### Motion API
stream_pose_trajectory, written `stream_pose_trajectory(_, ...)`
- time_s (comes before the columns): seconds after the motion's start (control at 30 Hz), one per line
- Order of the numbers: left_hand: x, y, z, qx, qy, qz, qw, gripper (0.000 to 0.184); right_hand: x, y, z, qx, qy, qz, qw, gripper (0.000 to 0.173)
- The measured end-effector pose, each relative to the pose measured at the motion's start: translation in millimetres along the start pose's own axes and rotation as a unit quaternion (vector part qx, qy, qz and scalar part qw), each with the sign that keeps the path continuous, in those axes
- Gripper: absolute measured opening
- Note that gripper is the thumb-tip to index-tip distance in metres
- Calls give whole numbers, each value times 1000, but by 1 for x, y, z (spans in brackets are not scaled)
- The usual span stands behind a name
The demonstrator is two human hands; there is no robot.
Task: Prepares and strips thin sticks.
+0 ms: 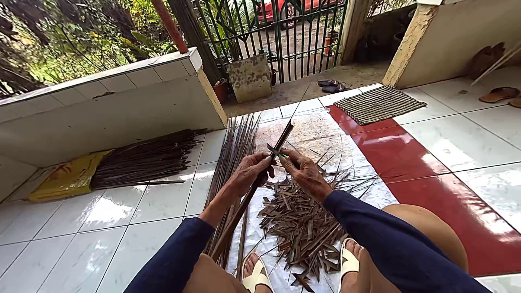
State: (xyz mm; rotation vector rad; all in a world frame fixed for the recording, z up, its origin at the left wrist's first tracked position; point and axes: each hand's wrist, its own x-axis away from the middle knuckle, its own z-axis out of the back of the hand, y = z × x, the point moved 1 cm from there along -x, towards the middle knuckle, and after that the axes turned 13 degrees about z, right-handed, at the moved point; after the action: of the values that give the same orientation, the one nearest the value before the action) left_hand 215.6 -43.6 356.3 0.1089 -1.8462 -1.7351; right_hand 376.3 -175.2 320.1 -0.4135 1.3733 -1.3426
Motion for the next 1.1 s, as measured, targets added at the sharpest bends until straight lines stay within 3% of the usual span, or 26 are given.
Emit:
stream_pose_trajectory(0.17, -2, 6, 0, -8, 27, -19, 999, 23, 1, 0, -1, 35, -25, 28, 999, 38)
stream_pose_trajectory(0.4, 1, 15, -8, 10, 28, -25, 999, 22, 3, -1, -4, 93, 14, 51, 994, 37)
stream_pose_trajectory(0.73, 8, 18, 8, 69, -70, 49, 994, 27, 3, -3, -1, 63, -10, 67, 996, 36)
stream_pose_trajectory(1.1, 6, 24, -3, 30, -2, 33, 999, 29, 4, -3, -13, 104, 47, 17, 993, 37)
